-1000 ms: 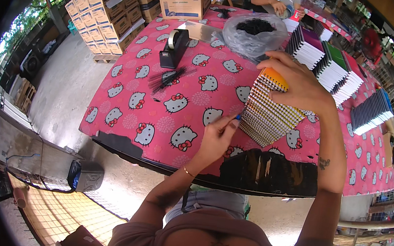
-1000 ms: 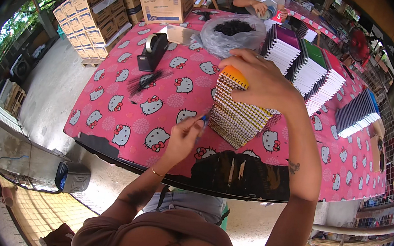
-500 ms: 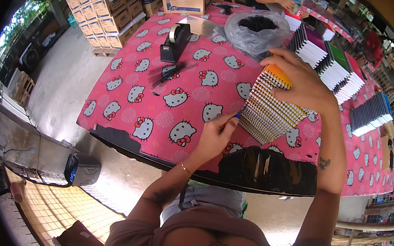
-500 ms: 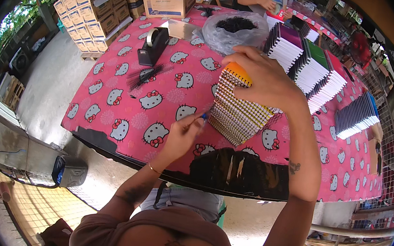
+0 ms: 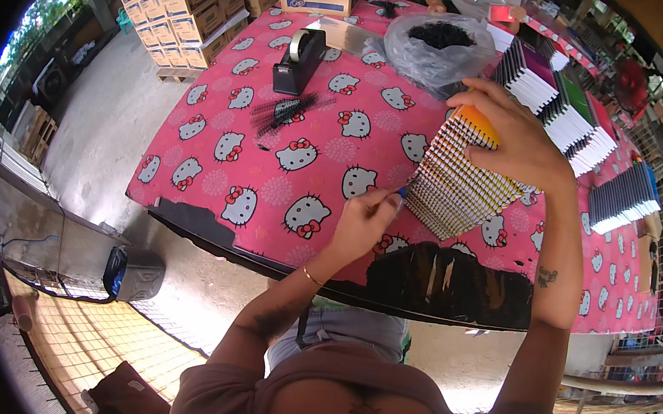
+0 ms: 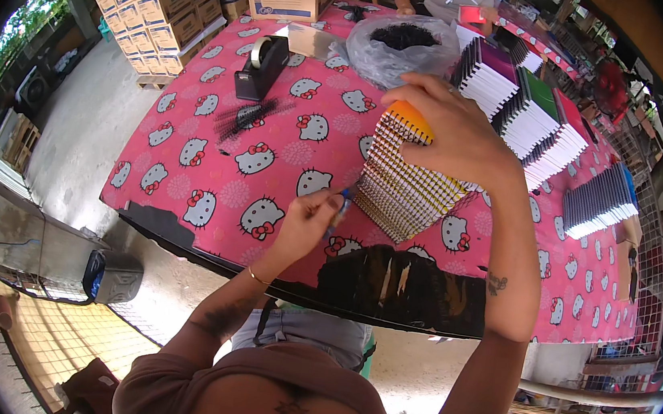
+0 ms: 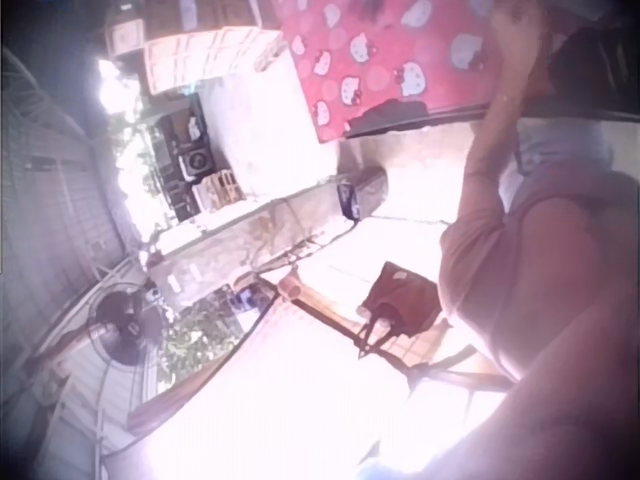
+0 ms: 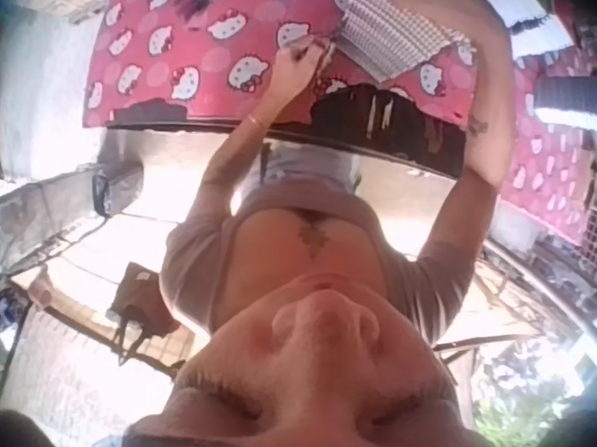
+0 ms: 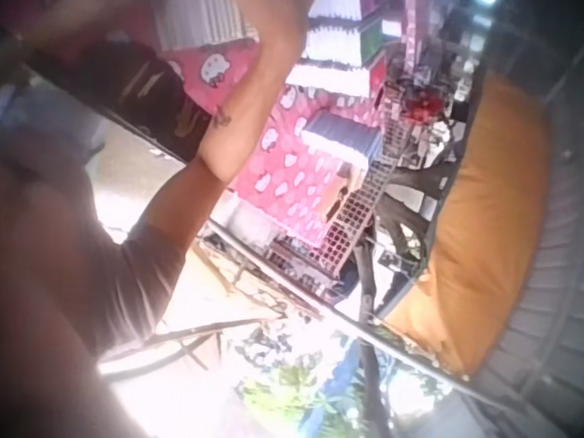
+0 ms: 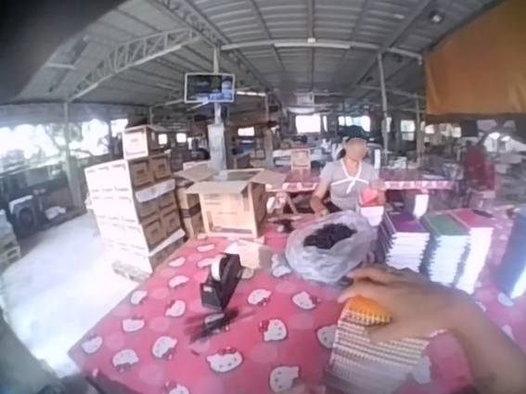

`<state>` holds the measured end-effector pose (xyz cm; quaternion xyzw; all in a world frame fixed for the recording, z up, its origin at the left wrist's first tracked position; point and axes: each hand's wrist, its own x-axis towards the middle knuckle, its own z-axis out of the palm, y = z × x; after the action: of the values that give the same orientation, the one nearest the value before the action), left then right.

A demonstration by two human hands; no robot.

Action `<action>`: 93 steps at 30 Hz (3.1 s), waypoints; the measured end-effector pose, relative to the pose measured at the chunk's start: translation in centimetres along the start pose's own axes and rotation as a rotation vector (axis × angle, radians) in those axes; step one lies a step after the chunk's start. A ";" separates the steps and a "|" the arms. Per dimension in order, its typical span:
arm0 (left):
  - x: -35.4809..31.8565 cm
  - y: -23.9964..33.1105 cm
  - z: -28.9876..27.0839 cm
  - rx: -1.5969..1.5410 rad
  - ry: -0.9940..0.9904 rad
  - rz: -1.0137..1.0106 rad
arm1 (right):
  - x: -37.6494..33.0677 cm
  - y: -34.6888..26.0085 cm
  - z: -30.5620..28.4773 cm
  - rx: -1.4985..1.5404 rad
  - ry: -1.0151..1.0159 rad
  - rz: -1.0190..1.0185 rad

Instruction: The person wraps yellow paper notebooks with a yellow plastic strip, secures them with tape, and then uses a blue plastic tool to finish a stack of notebook bundles.

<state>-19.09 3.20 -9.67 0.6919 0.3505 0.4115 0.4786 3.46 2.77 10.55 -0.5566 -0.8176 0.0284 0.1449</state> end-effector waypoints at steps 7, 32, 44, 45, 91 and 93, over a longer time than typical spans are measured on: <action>0.2 -1.0 0.1 -0.783 -0.076 -0.449 | 0.0 0.0 0.0 0.010 -0.001 0.007; 0.4 0.4 -0.7 0.437 0.071 0.358 | -0.1 -0.2 -0.1 -0.012 -0.029 0.014; 0.2 -1.8 0.3 -0.815 -0.071 -0.523 | -0.3 0.3 0.2 -0.009 0.030 -0.022; 0.1 -2.2 0.3 -0.593 -0.087 -0.399 | -0.2 0.2 0.2 -0.007 0.029 -0.024; -0.3 -6.4 0.5 -0.055 -0.054 -0.112 | -0.1 -0.1 0.1 0.014 0.025 -0.020; -0.3 -6.8 0.5 -0.205 -0.093 -0.199 | -0.1 -0.1 0.0 -0.011 0.003 -0.016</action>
<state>-19.36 4.73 -16.32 0.6197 0.3508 0.3631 0.6009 3.44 2.63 10.55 -0.5509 -0.8219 0.0217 0.1434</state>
